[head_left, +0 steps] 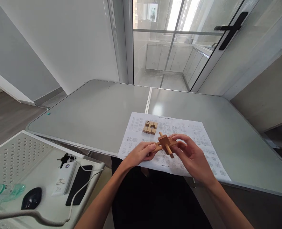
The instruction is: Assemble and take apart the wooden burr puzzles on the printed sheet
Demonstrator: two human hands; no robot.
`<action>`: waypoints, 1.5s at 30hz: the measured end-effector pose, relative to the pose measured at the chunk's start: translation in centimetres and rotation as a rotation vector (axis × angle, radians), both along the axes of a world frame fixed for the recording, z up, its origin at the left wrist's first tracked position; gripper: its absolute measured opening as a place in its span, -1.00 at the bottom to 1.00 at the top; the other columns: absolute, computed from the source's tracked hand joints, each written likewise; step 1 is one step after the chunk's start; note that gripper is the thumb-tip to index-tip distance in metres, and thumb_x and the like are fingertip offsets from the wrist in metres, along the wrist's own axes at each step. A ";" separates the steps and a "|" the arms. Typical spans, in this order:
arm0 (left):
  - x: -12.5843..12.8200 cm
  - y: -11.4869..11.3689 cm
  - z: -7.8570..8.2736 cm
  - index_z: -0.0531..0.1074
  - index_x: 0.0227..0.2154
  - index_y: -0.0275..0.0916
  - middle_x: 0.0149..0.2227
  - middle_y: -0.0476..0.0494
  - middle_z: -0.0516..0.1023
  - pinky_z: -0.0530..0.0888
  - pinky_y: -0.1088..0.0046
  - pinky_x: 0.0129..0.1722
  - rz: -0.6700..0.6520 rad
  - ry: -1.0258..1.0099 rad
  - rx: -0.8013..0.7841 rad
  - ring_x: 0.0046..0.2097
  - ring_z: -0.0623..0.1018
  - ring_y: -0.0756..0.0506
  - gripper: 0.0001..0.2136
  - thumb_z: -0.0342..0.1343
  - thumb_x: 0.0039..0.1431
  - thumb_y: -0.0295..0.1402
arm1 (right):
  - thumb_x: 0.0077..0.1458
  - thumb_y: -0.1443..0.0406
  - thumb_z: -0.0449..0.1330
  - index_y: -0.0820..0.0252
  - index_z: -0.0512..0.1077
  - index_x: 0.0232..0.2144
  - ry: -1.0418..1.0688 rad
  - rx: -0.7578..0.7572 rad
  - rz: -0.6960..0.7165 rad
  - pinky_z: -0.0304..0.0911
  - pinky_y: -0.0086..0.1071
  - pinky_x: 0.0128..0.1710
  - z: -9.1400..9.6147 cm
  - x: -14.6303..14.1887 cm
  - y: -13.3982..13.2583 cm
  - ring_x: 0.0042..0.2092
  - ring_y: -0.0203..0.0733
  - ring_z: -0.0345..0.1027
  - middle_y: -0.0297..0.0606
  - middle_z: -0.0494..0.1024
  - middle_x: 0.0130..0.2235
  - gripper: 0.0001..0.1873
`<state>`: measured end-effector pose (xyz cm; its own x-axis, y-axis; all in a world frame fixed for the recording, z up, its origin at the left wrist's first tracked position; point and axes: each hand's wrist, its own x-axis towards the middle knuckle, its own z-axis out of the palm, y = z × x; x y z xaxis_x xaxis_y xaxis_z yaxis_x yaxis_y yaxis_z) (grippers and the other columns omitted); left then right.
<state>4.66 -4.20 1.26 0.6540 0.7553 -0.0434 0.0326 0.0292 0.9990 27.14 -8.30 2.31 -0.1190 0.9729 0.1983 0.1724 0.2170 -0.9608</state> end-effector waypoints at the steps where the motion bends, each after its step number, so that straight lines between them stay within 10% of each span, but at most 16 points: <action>1: 0.0 0.0 0.0 0.17 -0.50 -0.19 -0.61 0.12 0.12 0.09 0.39 -0.45 0.003 -0.013 0.000 -0.55 0.09 0.04 -0.56 -0.11 0.42 0.00 | 0.38 0.09 0.23 -0.13 0.45 0.04 -0.004 0.011 0.006 0.49 -0.04 -0.03 0.0 0.0 0.0 -0.06 -0.02 0.51 -0.25 0.50 0.14 -0.77; 12: 0.0 0.1 -0.4 0.17 -0.48 -0.20 -0.61 0.13 0.14 0.06 0.39 -0.45 0.008 -0.062 -0.015 -0.55 0.08 0.05 -0.59 -0.11 0.46 -0.06 | 0.40 0.13 0.21 -0.13 0.46 0.09 -0.061 0.071 0.021 0.36 0.07 0.24 -0.1 -0.1 0.0 0.18 0.09 0.43 -0.22 0.51 0.15 -0.74; 23: 0.0 0.0 -0.7 0.18 -0.48 -0.20 -0.61 0.14 0.15 0.10 0.41 -0.46 0.025 -0.009 0.039 -0.55 0.09 0.06 -0.57 -0.12 0.46 -0.03 | 0.45 0.21 0.10 -0.11 0.45 0.12 -0.128 0.146 0.046 0.61 -0.10 -0.03 -1.2 0.0 -0.1 0.09 -0.02 0.49 -0.18 0.42 0.15 -0.73; 45: 0.0 0.1 -0.8 0.23 -0.43 -0.21 -0.58 0.13 0.14 0.07 0.42 -0.48 -0.004 -0.032 0.023 -0.54 0.09 0.06 -0.58 -0.11 0.48 -0.03 | 0.44 0.27 0.09 -0.06 0.47 0.08 -0.232 0.283 -0.189 0.56 -0.06 0.05 -1.5 -1.7 -0.8 0.11 -0.01 0.50 -0.21 0.52 0.14 -0.75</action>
